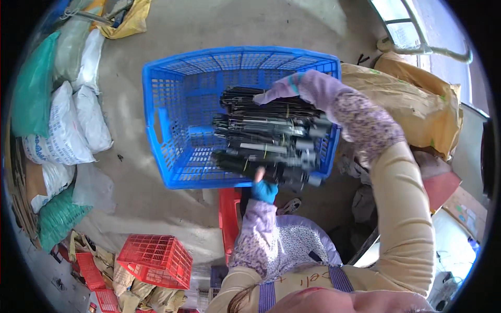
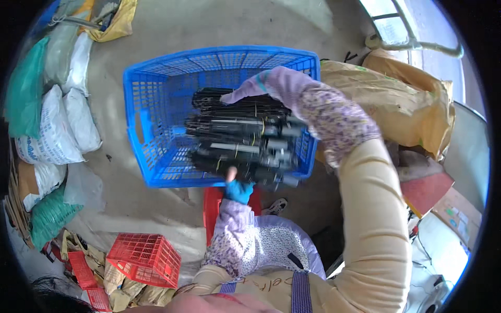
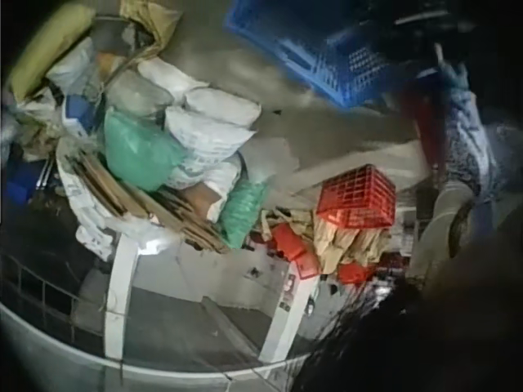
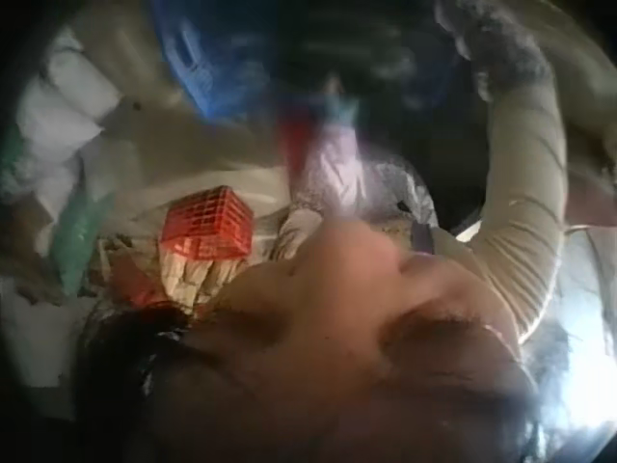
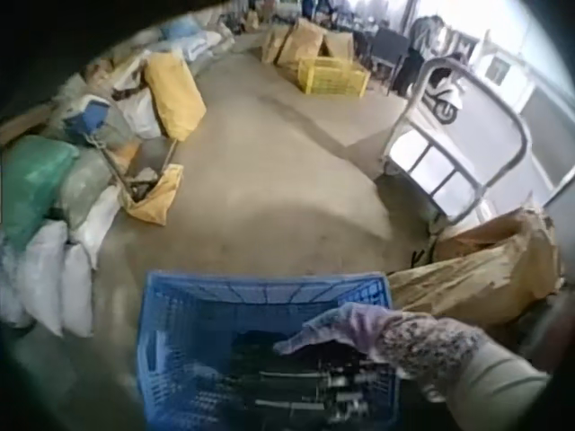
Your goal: The person fastens umbrella frames using a pneumatic tool, transfers finished frames into a blue crate, and arranges more umbrella frames on the table to fasten them with the tool.
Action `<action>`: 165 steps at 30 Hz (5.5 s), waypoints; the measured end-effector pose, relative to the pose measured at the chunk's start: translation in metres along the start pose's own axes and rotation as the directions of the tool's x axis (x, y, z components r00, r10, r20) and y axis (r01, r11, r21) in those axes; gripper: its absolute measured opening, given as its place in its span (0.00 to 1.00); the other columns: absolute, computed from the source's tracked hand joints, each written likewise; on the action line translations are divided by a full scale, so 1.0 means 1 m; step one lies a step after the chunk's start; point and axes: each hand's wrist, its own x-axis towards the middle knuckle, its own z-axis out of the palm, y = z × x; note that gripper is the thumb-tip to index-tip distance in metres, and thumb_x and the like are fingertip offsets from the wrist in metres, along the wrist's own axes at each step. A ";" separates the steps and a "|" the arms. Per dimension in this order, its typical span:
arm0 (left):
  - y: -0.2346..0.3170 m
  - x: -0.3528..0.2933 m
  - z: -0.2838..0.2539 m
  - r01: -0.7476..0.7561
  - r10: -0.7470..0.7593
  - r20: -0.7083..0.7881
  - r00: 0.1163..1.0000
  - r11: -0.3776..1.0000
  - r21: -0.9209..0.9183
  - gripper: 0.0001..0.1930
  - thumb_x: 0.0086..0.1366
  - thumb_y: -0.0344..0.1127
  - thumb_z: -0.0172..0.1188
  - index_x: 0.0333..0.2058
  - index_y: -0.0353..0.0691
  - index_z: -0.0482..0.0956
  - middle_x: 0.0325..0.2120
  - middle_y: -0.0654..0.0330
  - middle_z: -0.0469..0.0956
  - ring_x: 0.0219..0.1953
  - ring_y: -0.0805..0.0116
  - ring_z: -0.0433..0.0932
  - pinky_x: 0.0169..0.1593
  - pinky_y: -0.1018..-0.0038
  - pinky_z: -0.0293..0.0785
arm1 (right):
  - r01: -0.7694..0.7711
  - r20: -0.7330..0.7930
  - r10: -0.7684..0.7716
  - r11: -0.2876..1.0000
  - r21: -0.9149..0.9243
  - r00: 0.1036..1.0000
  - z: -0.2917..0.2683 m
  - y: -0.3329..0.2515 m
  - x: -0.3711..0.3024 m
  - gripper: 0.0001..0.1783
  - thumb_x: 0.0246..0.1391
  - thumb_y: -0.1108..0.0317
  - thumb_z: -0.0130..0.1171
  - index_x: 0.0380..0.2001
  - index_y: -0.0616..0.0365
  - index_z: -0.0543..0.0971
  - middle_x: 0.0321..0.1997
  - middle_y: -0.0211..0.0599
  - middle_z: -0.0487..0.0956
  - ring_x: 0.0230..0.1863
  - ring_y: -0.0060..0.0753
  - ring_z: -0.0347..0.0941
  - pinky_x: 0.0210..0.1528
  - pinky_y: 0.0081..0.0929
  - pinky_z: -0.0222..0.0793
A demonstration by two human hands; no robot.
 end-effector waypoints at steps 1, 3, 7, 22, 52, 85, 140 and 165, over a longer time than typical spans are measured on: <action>0.031 0.059 0.014 0.078 -0.069 -0.069 0.995 0.989 0.129 0.28 0.55 0.42 0.71 0.54 0.42 0.75 0.41 0.54 0.81 0.39 0.65 0.79 0.44 0.65 0.75 | 0.036 0.187 -0.091 0.960 0.277 0.978 0.007 -0.002 0.048 0.37 0.54 0.44 0.58 0.63 0.51 0.68 0.61 0.47 0.70 0.58 0.46 0.68 0.59 0.55 0.63; -0.041 0.018 0.019 0.142 -0.048 -0.343 0.938 0.956 0.255 0.26 0.57 0.40 0.69 0.54 0.41 0.73 0.42 0.54 0.81 0.39 0.65 0.79 0.43 0.67 0.75 | 0.062 0.221 -0.398 0.587 0.807 0.891 -0.037 0.001 0.004 0.37 0.52 0.44 0.57 0.63 0.49 0.68 0.64 0.51 0.67 0.62 0.51 0.63 0.60 0.61 0.58; 0.058 0.093 0.081 0.480 -0.034 -0.676 0.736 0.731 0.485 0.24 0.61 0.36 0.65 0.54 0.39 0.71 0.42 0.53 0.80 0.40 0.63 0.80 0.41 0.71 0.74 | -0.421 0.032 -0.725 -0.362 0.832 0.688 -0.067 -0.003 0.103 0.36 0.51 0.43 0.55 0.61 0.47 0.69 0.64 0.56 0.66 0.60 0.59 0.62 0.60 0.69 0.52; 0.249 0.032 0.081 0.740 0.007 -0.908 0.420 0.576 0.347 0.16 0.65 0.36 0.59 0.51 0.41 0.72 0.45 0.47 0.78 0.40 0.52 0.80 0.37 0.64 0.77 | -0.806 0.722 -0.667 -0.521 -0.280 0.181 -0.126 0.182 -0.103 0.29 0.47 0.61 0.68 0.52 0.58 0.73 0.51 0.46 0.76 0.46 0.47 0.76 0.48 0.35 0.72; 0.200 0.200 0.066 0.829 -0.196 -0.806 0.559 0.090 0.552 0.11 0.68 0.37 0.58 0.44 0.38 0.71 0.37 0.49 0.81 0.32 0.58 0.84 0.29 0.71 0.81 | -0.115 0.169 -0.923 -0.220 -0.969 0.346 -0.103 0.148 0.024 0.17 0.57 0.61 0.61 0.46 0.59 0.78 0.33 0.31 0.78 0.32 0.22 0.71 0.35 0.20 0.70; -0.054 -0.084 0.157 -0.577 -0.697 -0.253 -0.671 0.277 0.768 0.37 0.50 0.48 0.67 0.55 0.35 0.67 0.53 0.42 0.69 0.52 0.46 0.71 0.53 0.56 0.69 | 0.250 -0.255 0.142 -0.048 -0.967 -0.957 -0.358 0.453 -0.130 0.23 0.51 0.59 0.61 0.49 0.59 0.78 0.44 0.40 0.81 0.37 0.43 0.78 0.46 0.33 0.73; 0.019 0.010 0.172 0.546 0.023 -0.900 -0.435 -0.788 -0.284 0.36 0.62 0.50 0.61 0.53 0.23 0.60 0.50 0.34 0.71 0.52 0.44 0.74 0.50 0.53 0.74 | -0.425 0.351 -0.257 0.343 -0.838 -0.900 -0.221 0.380 -0.201 0.49 0.43 0.39 0.59 0.60 0.66 0.63 0.56 0.55 0.67 0.61 0.60 0.60 0.68 0.51 0.48; 0.045 0.215 0.273 0.669 0.036 -0.999 -0.031 -0.741 -0.048 0.22 0.61 0.47 0.63 0.48 0.38 0.76 0.42 0.51 0.79 0.39 0.48 0.80 0.40 0.56 0.79 | -0.790 0.476 -0.800 -0.004 -0.613 -0.366 -0.042 0.294 -0.153 0.38 0.41 0.36 0.63 0.45 0.56 0.73 0.44 0.41 0.74 0.43 0.43 0.70 0.42 0.41 0.68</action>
